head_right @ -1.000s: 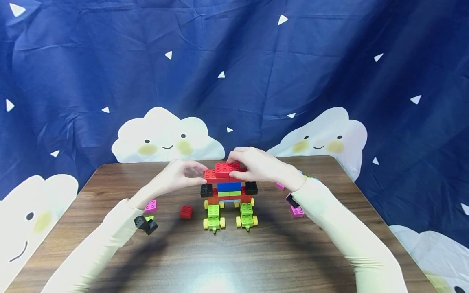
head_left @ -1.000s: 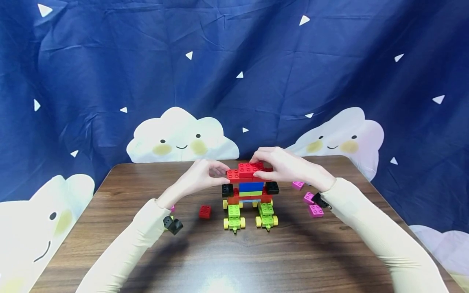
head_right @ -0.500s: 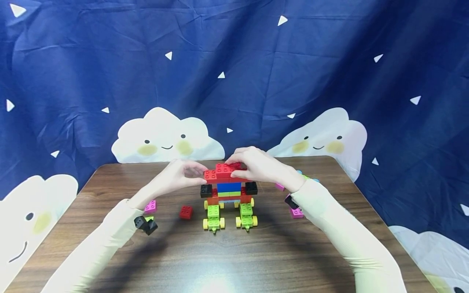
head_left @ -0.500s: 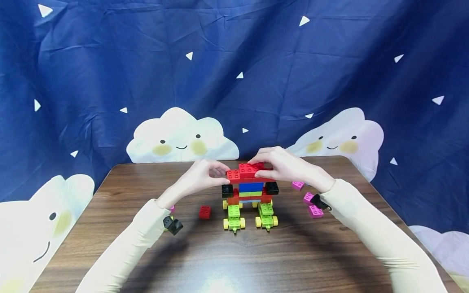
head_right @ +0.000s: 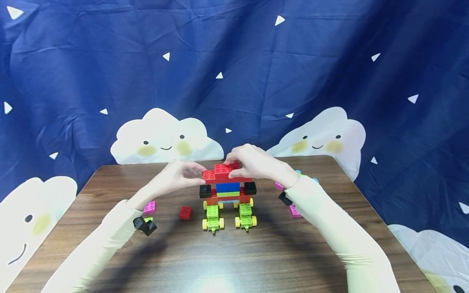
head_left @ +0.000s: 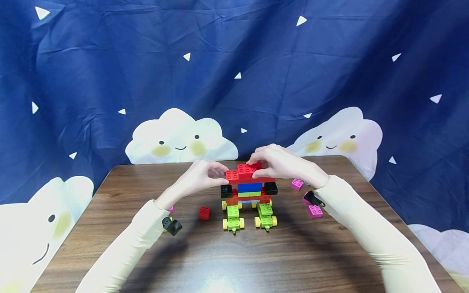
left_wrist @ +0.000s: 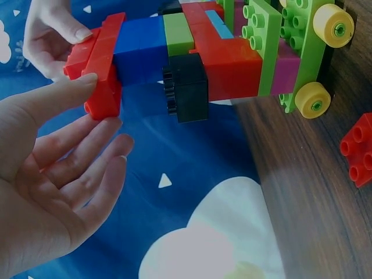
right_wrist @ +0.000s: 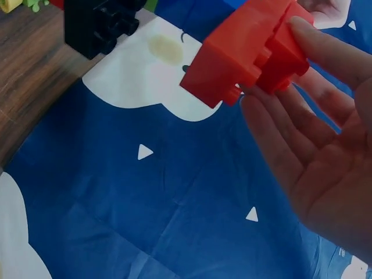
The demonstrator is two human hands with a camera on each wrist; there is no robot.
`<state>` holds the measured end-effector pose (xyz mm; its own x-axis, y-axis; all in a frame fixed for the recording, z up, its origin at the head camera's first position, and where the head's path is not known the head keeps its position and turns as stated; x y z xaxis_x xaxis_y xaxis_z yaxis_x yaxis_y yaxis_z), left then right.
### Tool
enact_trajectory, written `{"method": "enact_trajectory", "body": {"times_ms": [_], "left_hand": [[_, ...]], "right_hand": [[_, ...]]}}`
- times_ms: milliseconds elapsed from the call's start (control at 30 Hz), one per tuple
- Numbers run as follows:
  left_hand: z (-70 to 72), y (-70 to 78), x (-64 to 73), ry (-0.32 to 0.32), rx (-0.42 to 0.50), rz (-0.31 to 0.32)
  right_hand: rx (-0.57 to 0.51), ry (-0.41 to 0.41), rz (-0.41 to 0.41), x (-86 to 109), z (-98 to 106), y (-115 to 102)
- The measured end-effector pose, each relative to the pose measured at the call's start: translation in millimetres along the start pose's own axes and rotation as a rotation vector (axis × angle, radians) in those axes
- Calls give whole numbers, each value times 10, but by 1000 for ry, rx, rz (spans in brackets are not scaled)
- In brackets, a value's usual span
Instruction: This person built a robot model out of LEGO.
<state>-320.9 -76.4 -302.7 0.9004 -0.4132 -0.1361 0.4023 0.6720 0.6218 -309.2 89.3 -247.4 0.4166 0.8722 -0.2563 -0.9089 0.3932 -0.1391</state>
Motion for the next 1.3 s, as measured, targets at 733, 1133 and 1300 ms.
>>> {"method": "enact_trajectory", "body": {"times_ms": [733, 1133, 1300], "left_hand": [[-8, -1, -1, 0, 3, 4], [10, 14, -18, -6, -17, 13], [4, 20, -2, -6, -15, 12]], "right_hand": [[-28, 1, 26, -48, -17, -54], [27, -32, 40, -92, -24, -102], [57, -46, 84, -117, -20, -128]]}}
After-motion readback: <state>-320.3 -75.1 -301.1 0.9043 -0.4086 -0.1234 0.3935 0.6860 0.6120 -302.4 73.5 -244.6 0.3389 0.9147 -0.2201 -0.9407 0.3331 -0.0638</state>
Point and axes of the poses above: each hand's wrist, its own x-axis away from the middle knuckle, its own z-axis out of the back of the hand, y = z × x, the point moved 8 cm from there along -x, towards the middle knuckle, and after that the axes turned 11 degrees about z, right-handed, at the moved point
